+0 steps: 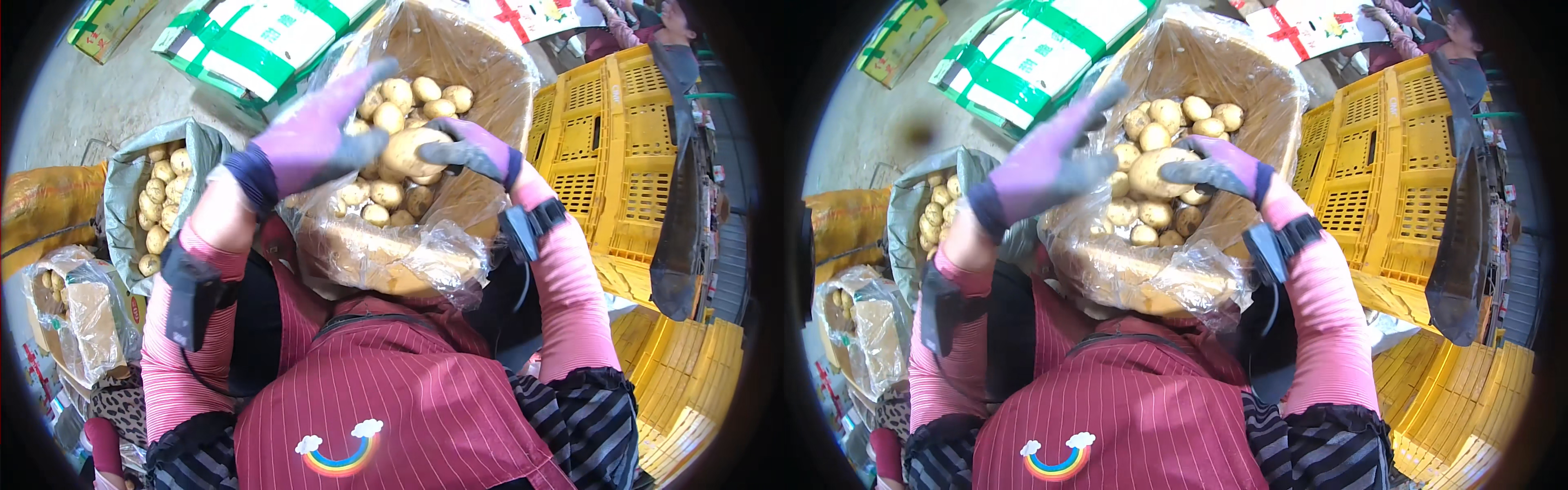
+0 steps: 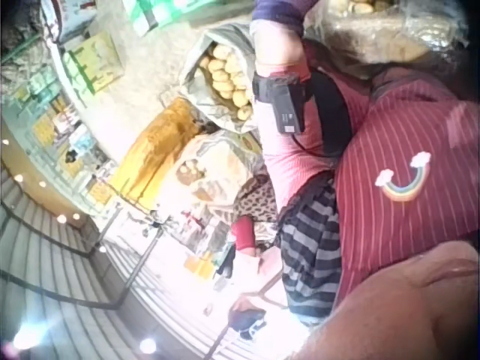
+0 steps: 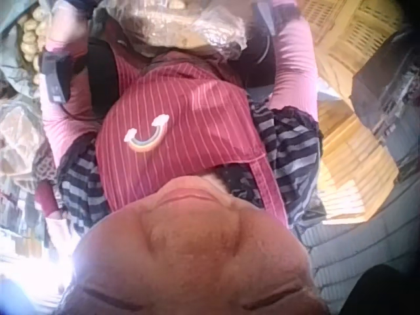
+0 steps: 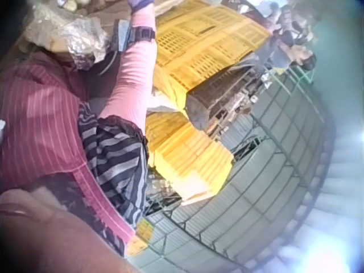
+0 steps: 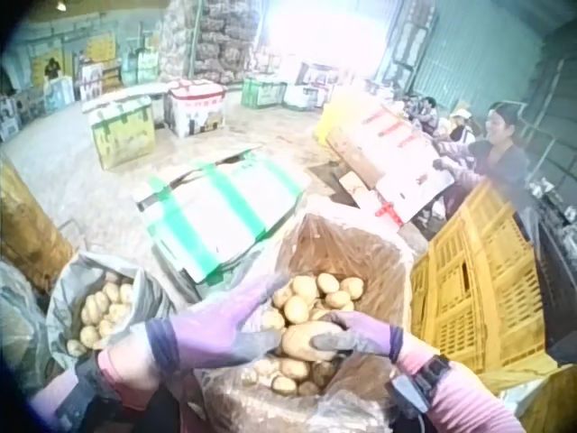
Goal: Sorting potatoes from bags into crates and boxes while checking for quality and packing them.
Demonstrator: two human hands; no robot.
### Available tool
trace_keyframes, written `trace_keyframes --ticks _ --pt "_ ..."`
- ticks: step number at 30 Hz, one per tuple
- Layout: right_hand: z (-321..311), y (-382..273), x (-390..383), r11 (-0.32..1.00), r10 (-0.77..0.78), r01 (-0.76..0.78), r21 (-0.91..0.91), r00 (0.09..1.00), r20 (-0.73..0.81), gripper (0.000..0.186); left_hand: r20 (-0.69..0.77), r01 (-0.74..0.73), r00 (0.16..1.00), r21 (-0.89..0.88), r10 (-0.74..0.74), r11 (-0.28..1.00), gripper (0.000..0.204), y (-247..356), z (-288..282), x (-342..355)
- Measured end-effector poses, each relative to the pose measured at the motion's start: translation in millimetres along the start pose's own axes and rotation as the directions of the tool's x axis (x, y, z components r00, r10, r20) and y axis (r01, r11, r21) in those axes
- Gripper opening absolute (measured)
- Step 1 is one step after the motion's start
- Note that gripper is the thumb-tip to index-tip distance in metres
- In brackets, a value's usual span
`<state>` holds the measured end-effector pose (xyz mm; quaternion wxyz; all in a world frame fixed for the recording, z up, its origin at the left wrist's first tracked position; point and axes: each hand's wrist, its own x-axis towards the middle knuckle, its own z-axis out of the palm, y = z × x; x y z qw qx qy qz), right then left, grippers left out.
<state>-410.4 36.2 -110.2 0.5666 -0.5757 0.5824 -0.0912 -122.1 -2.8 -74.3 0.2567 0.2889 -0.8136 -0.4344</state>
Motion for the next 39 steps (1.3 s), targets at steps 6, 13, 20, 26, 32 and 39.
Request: trace_keyframes --ticks 6,13,20,26,32,39 --pt "18.4 -32.2 -53.0 0.815 -0.139 0.236 0.530 0.966 -0.216 0.060 0.100 -0.014 0.994 -0.246 0.039 0.969 0.083 9.6 33.0 13.5" --pt "29.7 -36.2 -53.6 0.790 -0.345 0.516 0.332 0.821 -0.455 0.070 0.107 0.311 0.944 -0.599 -0.311 0.738 0.056 19.9 29.8 25.7" --pt "26.2 -32.9 -56.6 0.582 -0.297 0.520 0.625 0.852 -0.432 0.071 0.112 0.393 0.901 -0.621 -0.419 0.678 0.049 12.8 28.4 30.0" --pt "25.5 -19.6 -52.7 0.335 -0.196 0.416 0.845 0.908 -0.370 0.069 -0.033 0.092 0.989 -0.606 -0.141 0.790 0.051 8.5 39.5 33.0" --pt "40.1 -44.3 -48.9 0.315 -0.096 0.478 0.820 0.876 -0.473 0.066 -0.046 0.038 0.995 -0.652 -0.089 0.757 0.059 29.5 37.7 31.5" --pt "48.1 -36.3 -46.5 0.392 -0.175 0.331 0.858 0.943 -0.284 0.065 -0.190 0.188 0.916 -0.574 -0.354 0.797 0.036 31.5 34.2 33.5"
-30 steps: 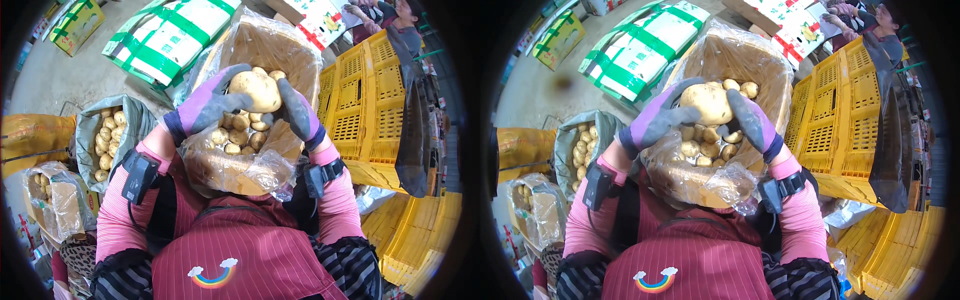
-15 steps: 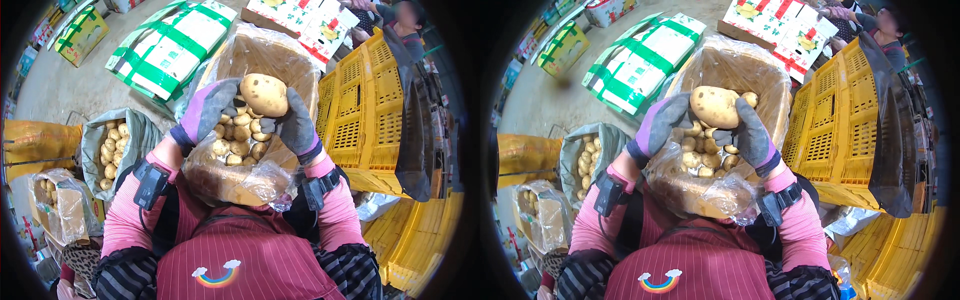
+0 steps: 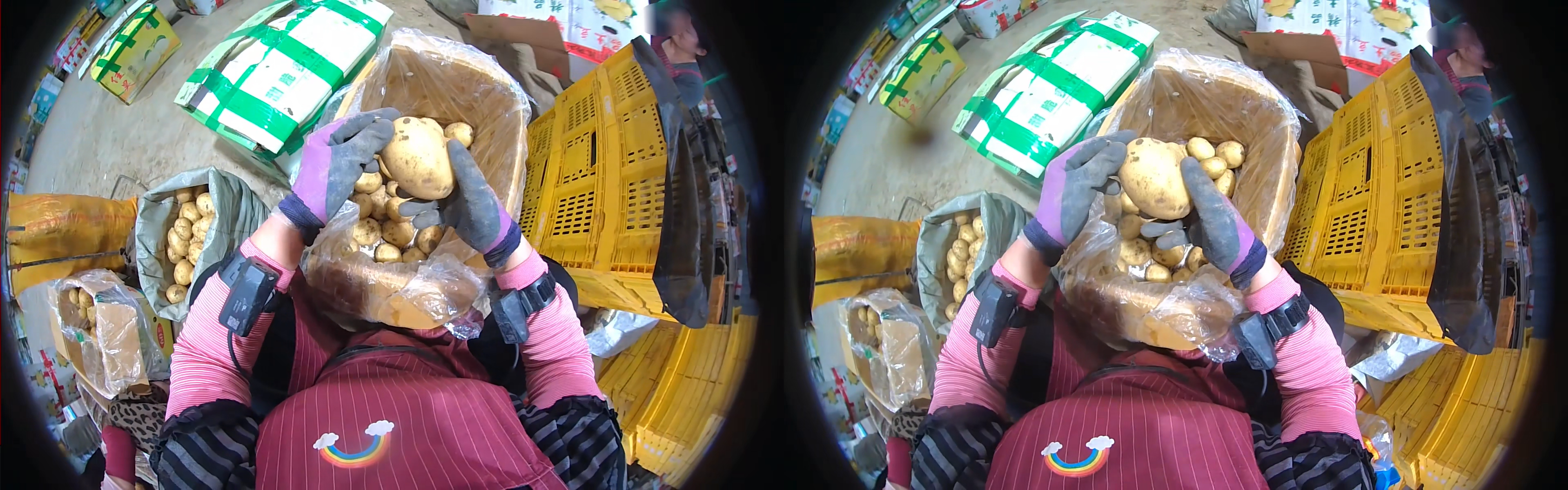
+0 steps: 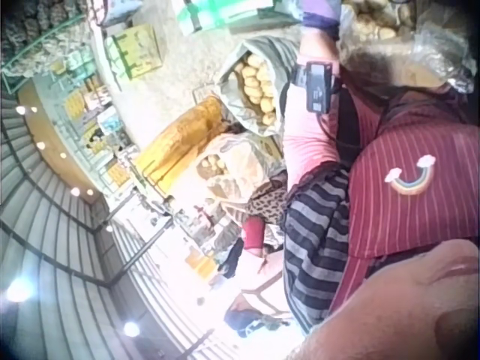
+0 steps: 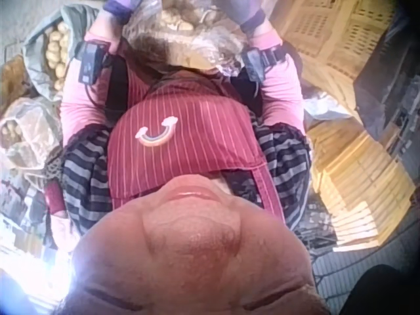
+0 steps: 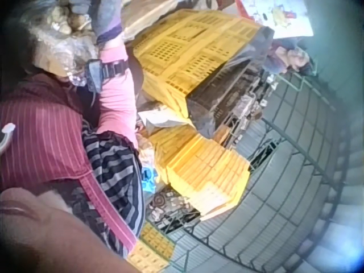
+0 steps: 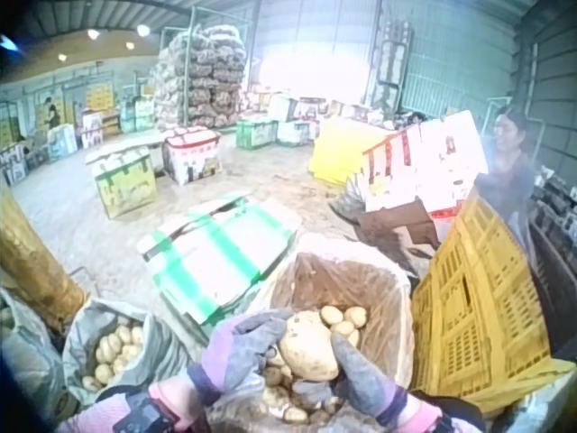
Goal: Sorting potatoes from bags into crates and boxes while checking for quality and packing them.
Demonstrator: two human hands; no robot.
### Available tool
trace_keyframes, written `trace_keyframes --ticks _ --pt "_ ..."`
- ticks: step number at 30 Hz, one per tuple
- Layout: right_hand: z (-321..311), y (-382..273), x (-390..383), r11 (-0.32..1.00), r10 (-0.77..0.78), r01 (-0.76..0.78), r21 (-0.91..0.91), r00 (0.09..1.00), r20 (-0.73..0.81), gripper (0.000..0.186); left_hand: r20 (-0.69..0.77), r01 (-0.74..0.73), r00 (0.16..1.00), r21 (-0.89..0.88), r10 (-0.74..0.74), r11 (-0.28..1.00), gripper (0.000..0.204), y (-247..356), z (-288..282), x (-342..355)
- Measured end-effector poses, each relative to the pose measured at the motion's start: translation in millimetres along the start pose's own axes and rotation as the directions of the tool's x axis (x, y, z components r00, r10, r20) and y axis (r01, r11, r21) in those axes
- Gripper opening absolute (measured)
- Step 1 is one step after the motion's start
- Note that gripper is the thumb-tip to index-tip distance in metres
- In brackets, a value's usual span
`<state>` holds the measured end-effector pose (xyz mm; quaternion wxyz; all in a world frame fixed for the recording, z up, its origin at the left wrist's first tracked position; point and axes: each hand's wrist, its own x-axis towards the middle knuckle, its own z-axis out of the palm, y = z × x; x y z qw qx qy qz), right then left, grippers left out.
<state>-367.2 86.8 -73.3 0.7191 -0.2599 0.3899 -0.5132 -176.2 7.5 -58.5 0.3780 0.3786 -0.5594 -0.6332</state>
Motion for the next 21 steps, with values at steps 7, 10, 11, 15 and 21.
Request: trace_keyframes --ticks 7,10,11,15,21 --pt "-10.4 21.1 4.2 0.994 -0.073 0.080 -0.075 0.993 0.088 0.065 -0.102 -0.067 0.992 0.063 0.073 0.996 0.020 -11.6 4.1 5.9" --pt "-3.9 19.3 -0.9 0.997 -0.080 0.081 -0.009 0.991 0.107 0.063 -0.107 -0.059 0.992 0.015 0.060 0.998 0.016 -21.6 -2.0 9.0" --pt "-6.2 18.0 -1.6 0.999 -0.052 0.050 0.018 0.994 0.101 0.063 -0.085 -0.100 0.991 0.097 0.108 0.990 0.021 -22.2 -3.3 10.8" --pt "-2.5 6.2 -0.8 0.995 -0.022 0.031 0.092 0.995 -0.096 0.064 -0.103 -0.162 0.972 0.350 0.210 0.922 0.049 -37.2 -9.0 14.2" --pt "-40.1 -2.9 5.2 0.996 -0.015 0.038 0.083 0.965 -0.263 0.072 0.044 -0.061 0.998 0.309 0.050 0.949 0.035 -27.2 -21.1 15.5"
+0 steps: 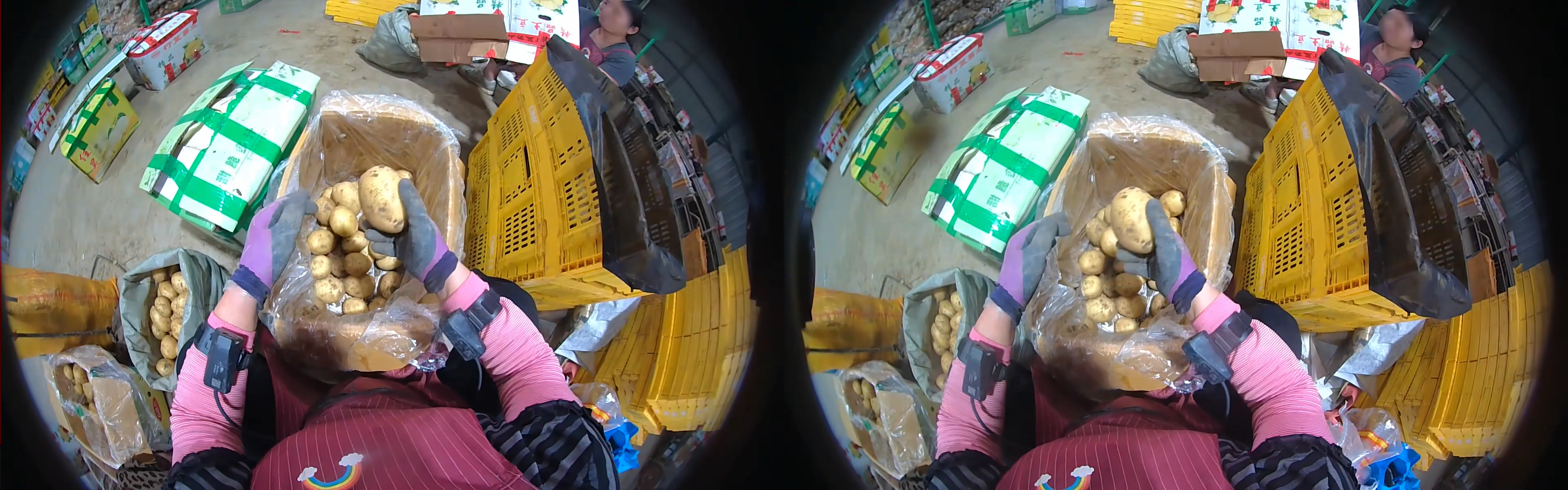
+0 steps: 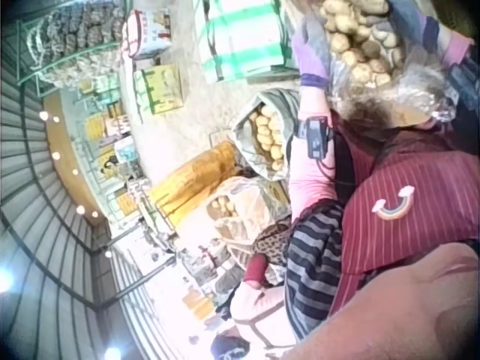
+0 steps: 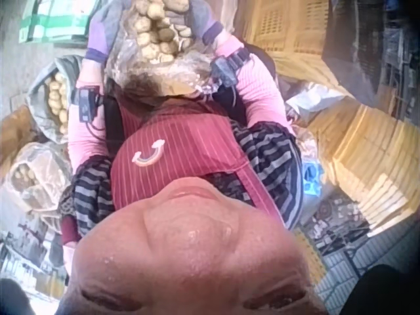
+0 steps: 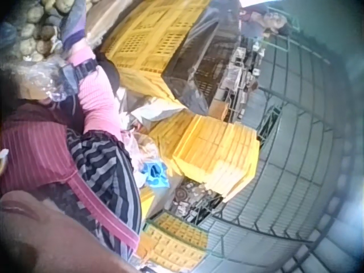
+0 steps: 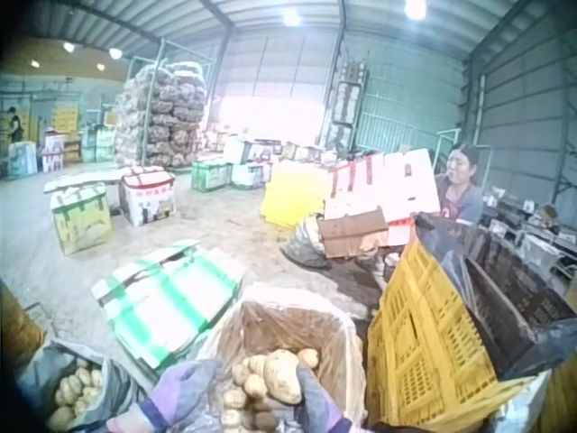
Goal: Sorting potatoes from bags into crates and boxes while checking for quality and packing them.
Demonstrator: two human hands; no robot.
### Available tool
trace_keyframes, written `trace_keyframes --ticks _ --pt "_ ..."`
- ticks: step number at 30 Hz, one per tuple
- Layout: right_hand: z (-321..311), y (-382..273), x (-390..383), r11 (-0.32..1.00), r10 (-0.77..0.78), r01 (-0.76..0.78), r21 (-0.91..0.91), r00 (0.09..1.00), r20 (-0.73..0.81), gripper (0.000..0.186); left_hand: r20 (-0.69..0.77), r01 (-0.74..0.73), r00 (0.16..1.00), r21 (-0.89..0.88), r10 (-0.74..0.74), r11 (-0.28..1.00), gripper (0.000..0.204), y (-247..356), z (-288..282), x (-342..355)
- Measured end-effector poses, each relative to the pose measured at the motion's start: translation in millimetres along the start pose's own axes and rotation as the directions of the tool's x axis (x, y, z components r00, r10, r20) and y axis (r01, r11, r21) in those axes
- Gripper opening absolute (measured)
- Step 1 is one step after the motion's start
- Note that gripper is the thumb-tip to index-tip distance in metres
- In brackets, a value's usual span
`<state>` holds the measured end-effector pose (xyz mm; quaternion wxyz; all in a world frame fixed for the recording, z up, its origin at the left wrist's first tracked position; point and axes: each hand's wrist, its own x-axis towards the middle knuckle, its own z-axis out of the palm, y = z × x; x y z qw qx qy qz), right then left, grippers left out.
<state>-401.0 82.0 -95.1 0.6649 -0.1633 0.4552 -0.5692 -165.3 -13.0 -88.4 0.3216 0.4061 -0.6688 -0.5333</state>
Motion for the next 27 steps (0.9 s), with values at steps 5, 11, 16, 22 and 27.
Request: trace_keyframes --ticks 5,11,16,22,27 --pt "-2.8 15.2 10.2 0.996 0.043 -0.055 -0.076 0.989 -0.143 0.070 -0.136 -0.028 0.990 0.006 0.029 1.000 0.031 6.2 5.3 -7.9" --pt "-20.7 32.3 17.8 0.934 0.081 -0.123 -0.336 0.987 -0.138 0.063 -0.222 -0.128 0.971 -0.171 0.088 0.977 0.032 5.8 -10.3 3.5" --pt "-46.7 57.7 30.5 0.408 -0.041 -0.099 -0.908 0.991 -0.126 0.083 -0.263 -0.072 0.965 -0.194 0.019 0.978 0.043 17.9 -39.6 1.6" --pt "-40.8 64.3 24.0 -0.259 0.090 -0.086 -0.962 0.989 -0.113 0.079 0.191 -0.282 0.959 0.621 0.208 0.731 0.061 -4.3 -22.5 -17.8" --pt "-0.1 61.6 12.7 0.125 0.145 0.226 -0.966 0.959 0.243 0.075 0.264 -0.248 0.964 0.920 -0.014 0.302 0.079 -27.8 -37.7 -35.6"
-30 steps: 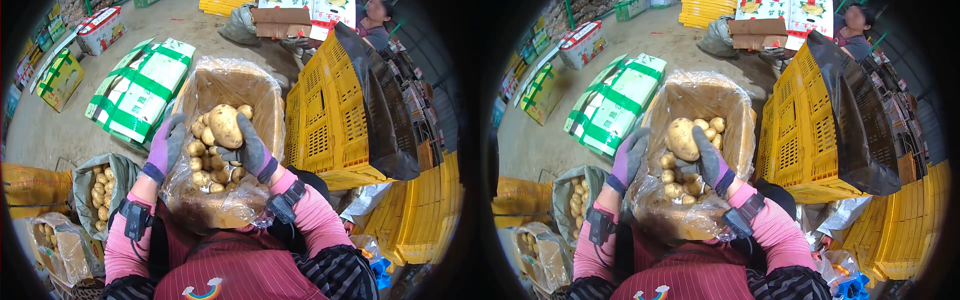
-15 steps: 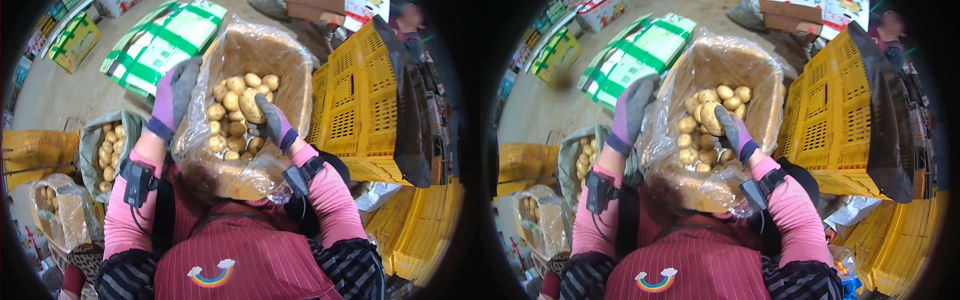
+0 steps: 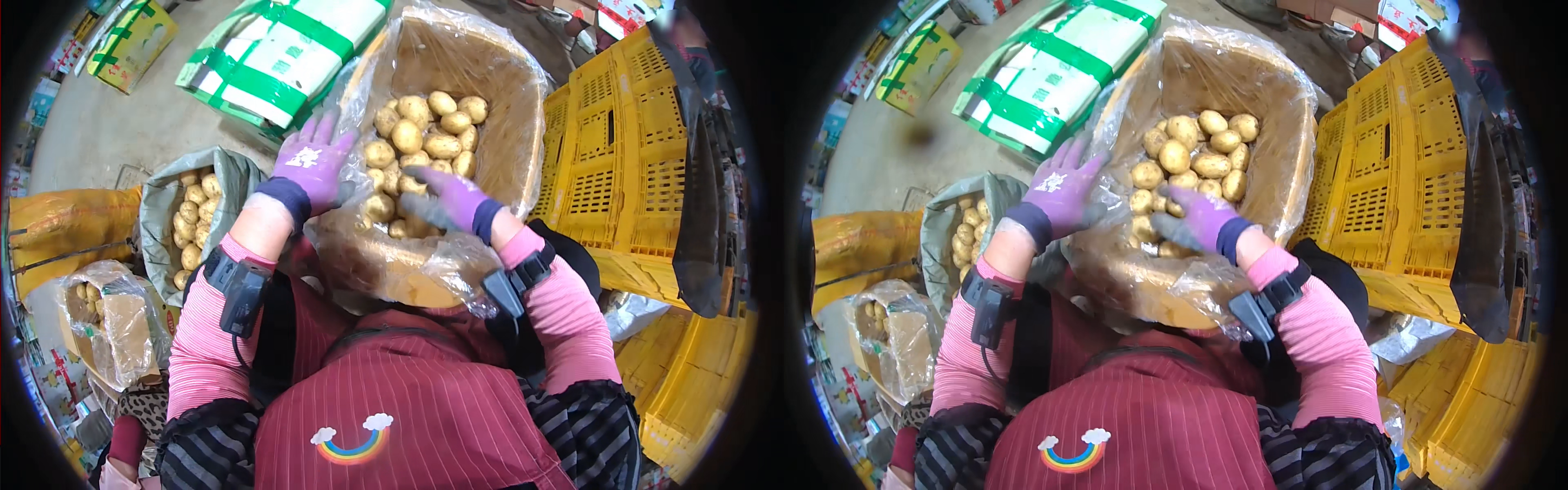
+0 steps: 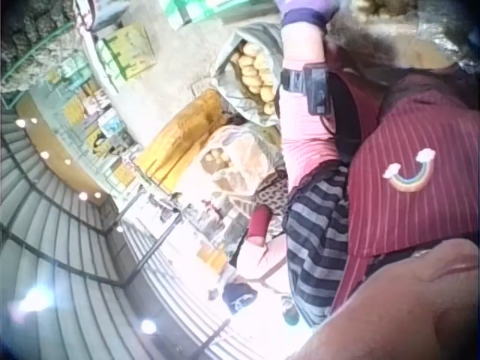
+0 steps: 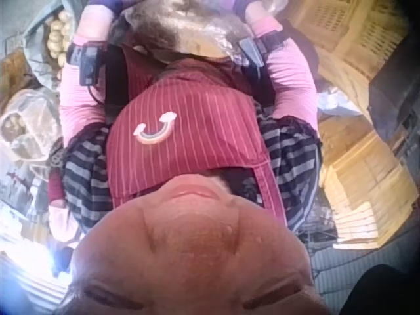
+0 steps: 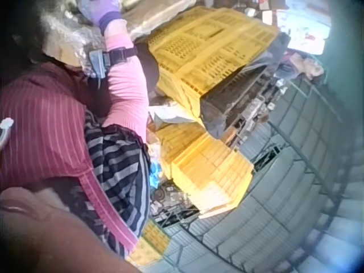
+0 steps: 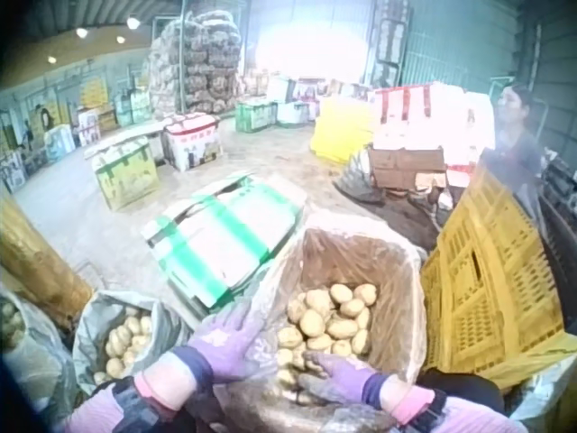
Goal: Sorting potatoes from bags into crates and boxes while checking for quality and packing them.
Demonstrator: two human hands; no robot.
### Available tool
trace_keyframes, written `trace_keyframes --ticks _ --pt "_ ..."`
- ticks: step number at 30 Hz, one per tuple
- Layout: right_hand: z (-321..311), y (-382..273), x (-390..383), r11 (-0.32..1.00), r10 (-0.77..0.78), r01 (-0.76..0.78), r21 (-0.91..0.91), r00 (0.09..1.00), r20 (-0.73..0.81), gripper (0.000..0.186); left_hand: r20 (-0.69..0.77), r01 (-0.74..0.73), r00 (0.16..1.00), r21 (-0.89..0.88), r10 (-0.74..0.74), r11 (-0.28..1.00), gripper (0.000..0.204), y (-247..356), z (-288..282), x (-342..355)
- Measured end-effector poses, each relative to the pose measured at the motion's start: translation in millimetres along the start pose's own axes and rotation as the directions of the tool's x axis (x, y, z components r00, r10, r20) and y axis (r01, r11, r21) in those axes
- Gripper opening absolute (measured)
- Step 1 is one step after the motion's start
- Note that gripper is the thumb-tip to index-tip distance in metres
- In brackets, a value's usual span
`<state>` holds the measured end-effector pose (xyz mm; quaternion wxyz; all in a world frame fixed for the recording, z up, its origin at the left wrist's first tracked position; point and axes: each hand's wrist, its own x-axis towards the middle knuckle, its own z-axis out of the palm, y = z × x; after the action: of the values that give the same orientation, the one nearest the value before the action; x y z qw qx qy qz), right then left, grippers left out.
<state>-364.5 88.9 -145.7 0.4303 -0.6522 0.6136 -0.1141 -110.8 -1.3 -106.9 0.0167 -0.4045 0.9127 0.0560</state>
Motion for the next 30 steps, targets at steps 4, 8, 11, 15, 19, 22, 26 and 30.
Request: trace_keyframes --ticks 4,8,11,15,19,22,26,30 --pt "31.4 -32.2 -4.3 0.904 -0.426 0.423 0.063 0.903 0.056 0.065 0.088 0.064 0.996 -0.437 -0.029 0.897 0.075 -51.9 48.4 0.6" --pt "63.0 -52.0 -30.2 0.637 -0.733 0.722 -0.271 0.676 0.077 0.064 0.241 0.192 0.966 -0.414 -0.097 0.890 0.081 -38.9 43.3 -3.0" --pt "76.5 -56.1 -43.4 0.716 -0.627 0.611 -0.338 0.776 0.073 0.063 0.287 0.260 0.946 -0.383 -0.153 0.886 0.076 -29.7 24.5 2.6" --pt "63.5 -60.4 -39.0 0.771 -0.571 0.588 -0.244 0.808 0.142 0.061 0.371 0.292 0.918 -0.391 -0.140 0.873 0.063 -40.4 23.7 6.8" --pt "53.3 -61.8 -40.4 0.740 -0.581 0.613 -0.276 0.790 0.198 0.056 0.258 0.222 0.959 -0.428 -0.117 0.876 0.044 -47.7 41.1 12.8" --pt "62.2 -45.3 -34.6 0.678 -0.664 0.679 -0.282 0.730 0.162 0.052 0.237 0.227 0.963 -0.445 -0.131 0.866 0.042 -55.7 52.5 17.9" --pt "53.6 -55.7 -36.6 0.643 -0.685 0.702 -0.306 0.706 0.179 0.049 0.439 0.270 0.888 -0.257 -0.137 0.928 0.037 -53.6 54.1 9.7" --pt "47.6 -53.8 -37.2 0.757 -0.555 0.587 -0.289 0.810 0.192 0.049 0.423 0.307 0.866 -0.029 -0.267 0.951 0.033 -50.7 38.6 7.7"
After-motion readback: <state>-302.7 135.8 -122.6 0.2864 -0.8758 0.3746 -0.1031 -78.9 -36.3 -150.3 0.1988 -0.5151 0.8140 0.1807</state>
